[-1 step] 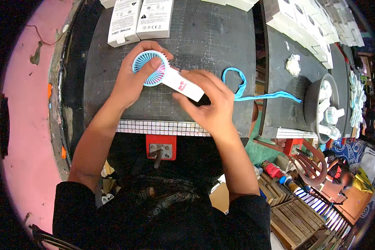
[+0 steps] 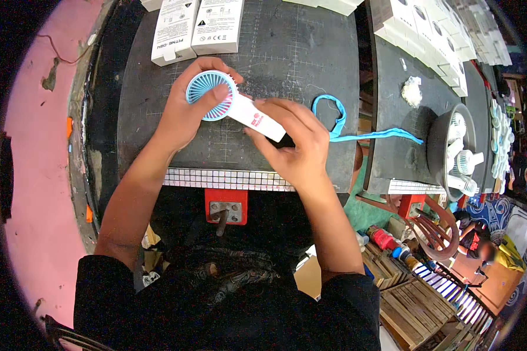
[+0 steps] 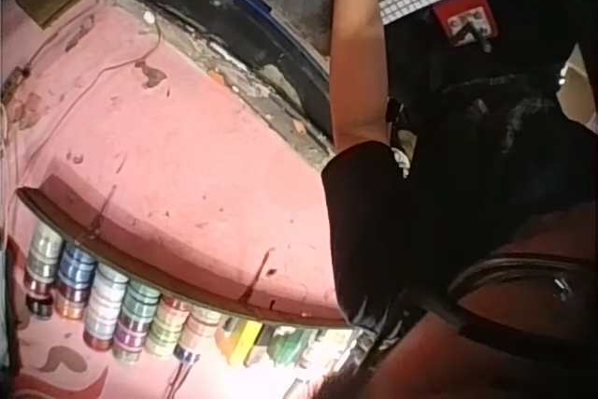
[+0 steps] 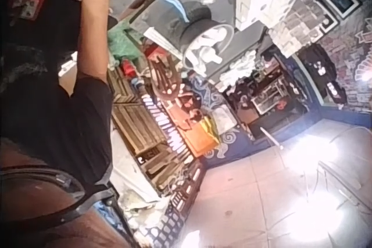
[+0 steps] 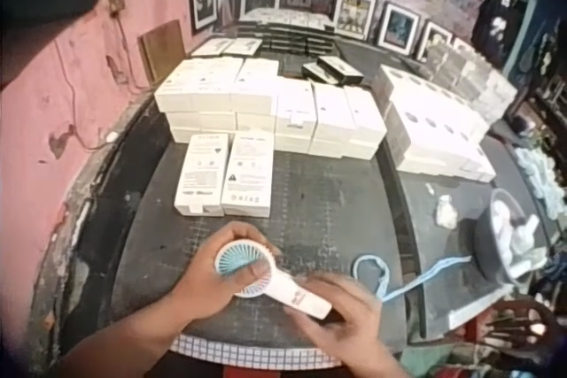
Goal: The recorder attaches lanyards to small portable hand fans and packs them into their individual boxes.
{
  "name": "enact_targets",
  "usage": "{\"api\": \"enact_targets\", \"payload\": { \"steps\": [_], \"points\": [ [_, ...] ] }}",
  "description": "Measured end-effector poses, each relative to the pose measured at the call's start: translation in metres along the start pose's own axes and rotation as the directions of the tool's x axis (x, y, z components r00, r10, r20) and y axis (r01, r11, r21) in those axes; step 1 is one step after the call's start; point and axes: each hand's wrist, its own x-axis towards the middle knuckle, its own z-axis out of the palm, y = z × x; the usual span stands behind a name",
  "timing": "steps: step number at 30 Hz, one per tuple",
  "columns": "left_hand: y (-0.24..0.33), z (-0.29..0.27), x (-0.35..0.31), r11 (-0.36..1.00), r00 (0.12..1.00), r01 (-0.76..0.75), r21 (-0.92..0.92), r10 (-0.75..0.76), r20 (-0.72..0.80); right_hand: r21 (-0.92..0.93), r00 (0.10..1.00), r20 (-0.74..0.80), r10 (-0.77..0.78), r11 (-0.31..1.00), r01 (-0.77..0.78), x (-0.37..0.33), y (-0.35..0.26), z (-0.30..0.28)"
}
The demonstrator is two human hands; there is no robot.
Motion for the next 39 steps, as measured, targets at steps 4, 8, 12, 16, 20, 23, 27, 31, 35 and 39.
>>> {"api": "enact_targets", "payload": {
  "steps": [4,8,12,16,20,23,27,31,35,39],
  "points": [
    [-0.003,-0.003,0.0,0.982,0.987,-0.155,0.107,0.149,0.059,-0.079,1.0,-0.017,-0.003,0.997,0.002,0.0,-0.001,0.005],
    [-0.002,-0.004,0.001,0.96,0.969,-0.237,0.147,0.222,0.112,-0.117,0.999,-0.02,-0.027,0.993,0.025,-0.001,0.001,0.004],
    [-0.002,-0.005,-0.001,0.986,0.989,-0.116,0.12,0.105,0.1,-0.117,1.0,-0.013,-0.026,0.993,0.025,-0.002,0.0,0.004],
    [-0.004,-0.004,-0.003,0.991,0.991,-0.103,0.082,0.095,0.097,-0.1,1.0,-0.007,-0.015,0.995,0.014,-0.004,0.0,0.003],
    [-0.003,0.003,-0.004,0.984,0.985,-0.17,0.051,0.168,0.031,-0.097,1.0,-0.011,-0.013,0.995,0.012,-0.003,-0.002,0.005],
    [-0.001,0.004,-0.004,0.98,0.983,-0.184,0.081,0.184,0.011,-0.121,1.0,-0.004,-0.023,0.992,0.022,-0.004,0.0,0.007],
    [-0.003,0.0,-0.005,0.959,0.977,-0.213,0.186,0.204,0.069,-0.145,0.999,-0.012,-0.042,0.989,0.04,-0.006,0.002,0.008],
    [-0.004,0.002,-0.004,0.956,0.974,-0.227,0.188,0.218,0.063,-0.163,1.0,0.019,0.023,0.986,-0.02,-0.006,-0.001,0.007],
    [-0.003,0.003,-0.005,0.955,0.977,-0.215,0.206,0.207,0.059,-0.167,0.997,0.047,0.059,0.985,-0.05,-0.007,-0.001,0.008],
    [-0.001,0.003,-0.006,0.962,0.982,-0.189,0.195,0.184,0.043,-0.166,0.996,0.078,0.038,0.986,-0.024,-0.008,0.001,0.007]
  ]
}}
